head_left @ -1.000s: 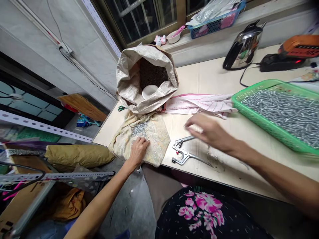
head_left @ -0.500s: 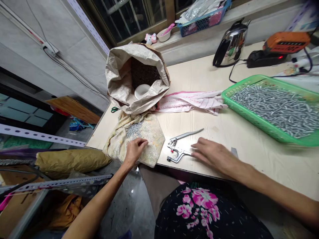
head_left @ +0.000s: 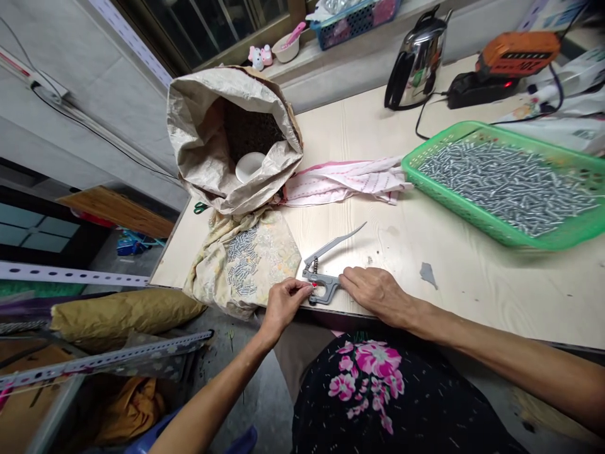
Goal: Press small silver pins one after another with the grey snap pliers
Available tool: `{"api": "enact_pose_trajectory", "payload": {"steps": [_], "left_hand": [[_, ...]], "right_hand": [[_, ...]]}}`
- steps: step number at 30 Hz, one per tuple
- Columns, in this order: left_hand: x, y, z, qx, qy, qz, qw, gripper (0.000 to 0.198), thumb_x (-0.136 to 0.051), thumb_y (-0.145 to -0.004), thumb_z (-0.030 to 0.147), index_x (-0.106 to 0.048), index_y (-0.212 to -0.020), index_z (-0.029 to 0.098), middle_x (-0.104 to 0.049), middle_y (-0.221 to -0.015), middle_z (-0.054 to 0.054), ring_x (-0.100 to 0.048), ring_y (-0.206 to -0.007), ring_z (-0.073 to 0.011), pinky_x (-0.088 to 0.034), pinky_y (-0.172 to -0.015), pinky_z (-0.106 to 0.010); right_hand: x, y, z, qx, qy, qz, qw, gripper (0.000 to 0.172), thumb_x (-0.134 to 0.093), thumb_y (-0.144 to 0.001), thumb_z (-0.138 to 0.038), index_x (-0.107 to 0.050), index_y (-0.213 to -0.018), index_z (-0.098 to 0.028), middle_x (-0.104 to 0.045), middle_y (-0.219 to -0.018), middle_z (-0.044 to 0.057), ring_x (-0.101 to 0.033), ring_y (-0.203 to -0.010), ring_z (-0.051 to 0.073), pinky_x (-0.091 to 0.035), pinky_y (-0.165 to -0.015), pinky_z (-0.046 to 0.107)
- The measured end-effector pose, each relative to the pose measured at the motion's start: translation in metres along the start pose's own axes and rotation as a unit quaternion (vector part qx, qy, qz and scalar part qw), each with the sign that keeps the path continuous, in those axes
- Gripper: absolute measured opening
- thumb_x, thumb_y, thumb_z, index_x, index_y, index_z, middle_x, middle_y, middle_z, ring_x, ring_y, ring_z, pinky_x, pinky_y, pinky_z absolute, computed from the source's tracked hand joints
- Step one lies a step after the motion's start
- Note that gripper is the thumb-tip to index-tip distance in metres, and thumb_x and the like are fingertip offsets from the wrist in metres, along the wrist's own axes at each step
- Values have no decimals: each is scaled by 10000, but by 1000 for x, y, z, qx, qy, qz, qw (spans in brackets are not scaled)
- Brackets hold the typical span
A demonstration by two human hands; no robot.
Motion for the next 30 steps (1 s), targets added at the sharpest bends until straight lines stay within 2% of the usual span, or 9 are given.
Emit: {"api": "enact_pose_trajectory", "payload": {"steps": [6,12,15,17,18,20,22,25,30], "left_hand": [[-5,-5,-1,19,-34,-32,999,319,-657,-727,442,-736,-746,133,-703,-696,-46,-600,-652,-157,-422,-588,-227],[-10,-11,2,44,-110,-116,986,364,-649,-686,478,-727,-695,123,-597,-557,1,-502,-563,-128,-324,-520,-218],[-12,-13,-1,60,-119,-138,981,404,-641,-678,514,-718,-687,117,-523,-511,23,-424,-513,-103,-276,-495,-218],[-14,-13,-3,74,-112,-153,979,429,-633,-672,540,-701,-665,116,-484,-495,32,-373,-485,-89,-244,-482,-219],[-15,-14,-4,79,-108,-159,978,439,-629,-667,550,-688,-647,116,-471,-491,34,-356,-477,-84,-231,-478,-220],[-18,-15,-5,85,-104,-170,976,441,-628,-654,558,-657,-614,120,-462,-494,33,-343,-474,-80,-217,-478,-222],[-20,-16,-7,95,-102,-178,974,438,-628,-640,561,-629,-595,125,-462,-499,31,-342,-473,-79,-210,-479,-223],[-21,-16,-10,110,-107,-181,971,456,-624,-627,583,-610,-595,128,-440,-494,36,-328,-469,-78,-192,-479,-227],[-19,-13,-8,116,-108,-171,972,497,-623,-617,618,-616,-603,121,-399,-493,46,-297,-481,-73,-179,-489,-231]], "right_hand": [[-6,1,4,-8,1,-10,1000,249,-393,-904,2,-539,-801,-171,-550,-767,33,-452,-641,157,-265,-555,322],[-18,2,5,-20,-19,-45,999,230,-400,-908,-17,-549,-815,-166,-578,-789,42,-478,-634,155,-291,-565,311],[-20,1,13,-47,-53,-84,994,146,-456,-935,-122,-562,-845,-169,-604,-864,57,-529,-735,180,-366,-641,319],[-15,0,22,-59,-85,-89,991,120,-548,-925,-276,-578,-937,-161,-614,-1049,106,-553,-929,228,-416,-763,358],[-13,-1,27,-64,-96,-86,990,253,-601,-894,-364,-576,-1027,-150,-582,-1184,144,-526,-1062,267,-419,-845,398],[-11,-2,39,-69,-102,-87,989,631,-686,-794,-523,-503,-1242,-119,-430,-1406,221,-380,-1289,348,-353,-996,503],[-17,-2,50,-74,-98,-113,986,920,-721,-698,-629,-402,-1371,-90,-330,-1477,265,-241,-1382,405,-243,-1069,598],[-31,0,60,-81,-102,-163,978,1026,-712,-664,-675,-357,-1424,-85,-307,-1495,268,-198,-1400,434,-163,-1090,648],[-34,0,66,-102,-122,-171,972,1055,-692,-656,-694,-330,-1441,-90,-292,-1502,264,-243,-1376,432,-201,-1072,657]]}}
Point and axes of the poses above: each hand's wrist, its own y-axis away from the middle knuckle, its own x-axis out of the back of the hand, z = x × y, the point moved 8 cm from there along -y, towards the middle knuckle
